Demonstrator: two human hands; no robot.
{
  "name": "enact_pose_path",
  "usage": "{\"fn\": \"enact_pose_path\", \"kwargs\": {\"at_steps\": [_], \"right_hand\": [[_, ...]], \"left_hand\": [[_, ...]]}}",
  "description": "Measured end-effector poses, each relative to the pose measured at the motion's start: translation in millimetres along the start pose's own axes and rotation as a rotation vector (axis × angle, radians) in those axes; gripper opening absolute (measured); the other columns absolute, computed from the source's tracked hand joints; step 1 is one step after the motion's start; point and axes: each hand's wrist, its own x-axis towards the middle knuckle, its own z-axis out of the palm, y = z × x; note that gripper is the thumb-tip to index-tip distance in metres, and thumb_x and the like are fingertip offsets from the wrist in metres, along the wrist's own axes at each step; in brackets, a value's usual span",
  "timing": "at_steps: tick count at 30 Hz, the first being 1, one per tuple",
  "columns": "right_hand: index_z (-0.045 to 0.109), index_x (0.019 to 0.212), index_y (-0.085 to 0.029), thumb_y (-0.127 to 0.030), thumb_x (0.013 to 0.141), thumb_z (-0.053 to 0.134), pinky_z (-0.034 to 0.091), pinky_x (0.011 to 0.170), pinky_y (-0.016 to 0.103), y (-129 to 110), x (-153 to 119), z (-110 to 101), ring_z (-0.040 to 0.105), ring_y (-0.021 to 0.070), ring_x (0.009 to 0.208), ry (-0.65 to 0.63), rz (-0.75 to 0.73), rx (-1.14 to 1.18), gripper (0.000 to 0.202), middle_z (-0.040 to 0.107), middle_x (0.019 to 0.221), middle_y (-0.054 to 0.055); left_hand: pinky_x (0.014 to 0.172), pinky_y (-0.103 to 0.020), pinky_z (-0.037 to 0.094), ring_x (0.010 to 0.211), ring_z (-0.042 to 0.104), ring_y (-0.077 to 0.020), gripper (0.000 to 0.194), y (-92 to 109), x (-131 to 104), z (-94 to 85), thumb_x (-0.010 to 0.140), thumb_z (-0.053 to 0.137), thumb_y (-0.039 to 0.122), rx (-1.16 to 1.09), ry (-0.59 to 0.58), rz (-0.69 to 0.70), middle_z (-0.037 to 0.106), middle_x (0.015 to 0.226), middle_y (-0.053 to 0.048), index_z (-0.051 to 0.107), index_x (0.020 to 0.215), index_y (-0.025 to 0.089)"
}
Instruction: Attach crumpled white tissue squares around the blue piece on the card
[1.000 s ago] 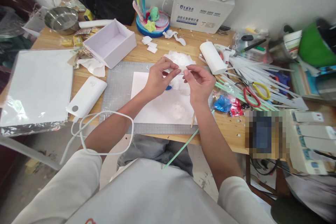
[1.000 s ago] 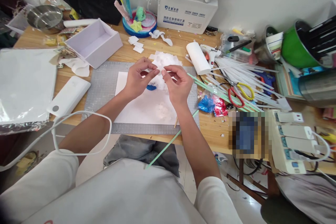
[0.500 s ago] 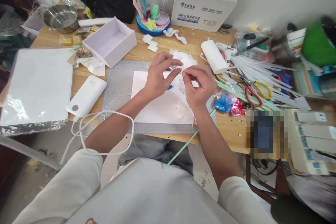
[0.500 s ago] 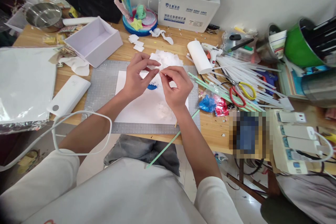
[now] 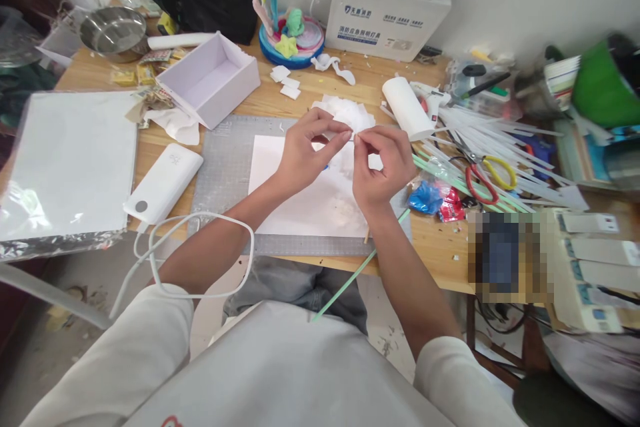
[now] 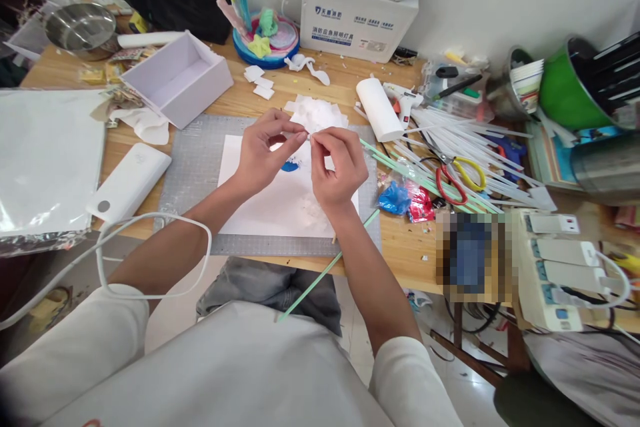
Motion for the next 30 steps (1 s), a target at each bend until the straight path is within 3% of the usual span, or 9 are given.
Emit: {"fn": "enact_pose_path", "kwargs": {"at_steps": [8, 15, 20, 23, 26, 30], "right_hand": [[0.072, 0.09, -0.028, -0.037, 0.095, 0.06, 0.063, 0.074, 0.037, 2.4, -5.5, 1.4, 0.071, 0.0193, 0.086, -0.105, 0.12, -0.002, 0.016, 0.073, 0.092, 0.004], [0.071, 0.093, -0.027, -0.036, 0.093, 0.061, 0.061, 0.068, 0.035, -3.6, -4.6, -2.1, 0.069, 0.0193, 0.087, -0.156, 0.128, 0.08, 0.014, 0.072, 0.096, 0.005], [0.065, 0.113, -0.027, -0.039, 0.091, 0.064, 0.058, 0.062, 0.027, -2.6, -3.9, 1.3, 0.069, 0.0142, 0.083, -0.075, 0.408, 0.356, 0.024, 0.07, 0.106, 0.004], [0.06, 0.121, -0.029, -0.044, 0.087, 0.07, 0.057, 0.057, 0.024, 8.0, -6.0, 8.3, 0.07, 0.014, 0.081, -0.108, 0.549, 0.522, 0.039, 0.071, 0.102, 0.003], [0.058, 0.121, -0.031, -0.05, 0.087, 0.068, 0.057, 0.056, 0.024, 18.5, -10.3, 14.3, 0.069, 0.0137, 0.079, -0.164, 0.598, 0.5, 0.04, 0.071, 0.097, 0.001], [0.061, 0.114, -0.03, -0.051, 0.086, 0.069, 0.057, 0.058, 0.025, 20.6, -13.1, 16.0, 0.067, 0.0128, 0.074, -0.109, 0.569, 0.436, 0.036, 0.067, 0.088, -0.001]], "left_hand": [[0.06, -0.018, 0.052, 0.092, 0.062, -0.014, 0.031, 4.4, 0.1, 0.3, 0.083, 0.076, 0.052, -0.2, -0.041, -0.168, 0.065, 0.093, -0.006, 0.079, 0.092, 0.022], [0.061, -0.019, 0.053, 0.093, 0.063, -0.0147, 0.027, 5.6, 0.2, 0.0, 0.085, 0.075, 0.047, -0.169, -0.012, -0.149, 0.067, 0.095, -0.006, 0.078, 0.09, 0.021], [0.062, -0.021, 0.054, 0.092, 0.062, -0.0141, 0.02, 5.0, 0.2, -0.2, 0.088, 0.072, 0.041, -0.132, 0.002, -0.119, 0.065, 0.094, -0.005, 0.075, 0.088, 0.021], [0.063, -0.021, 0.055, 0.088, 0.062, -0.0128, 0.021, 5.0, 1.6, 0.4, 0.088, 0.072, 0.041, -0.18, 0.008, -0.146, 0.065, 0.092, -0.004, 0.073, 0.086, 0.02], [0.065, -0.02, 0.056, 0.081, 0.061, -0.0102, 0.021, 5.4, 2.8, 1.8, 0.087, 0.072, 0.039, -0.255, -0.012, -0.249, 0.065, 0.088, -0.002, 0.071, 0.084, 0.019], [0.068, -0.019, 0.057, 0.084, 0.062, -0.0101, 0.023, 4.0, 3.2, 2.5, 0.09, 0.068, 0.042, -0.27, -0.009, -0.33, 0.067, 0.094, -0.003, 0.071, 0.089, 0.019]]}}
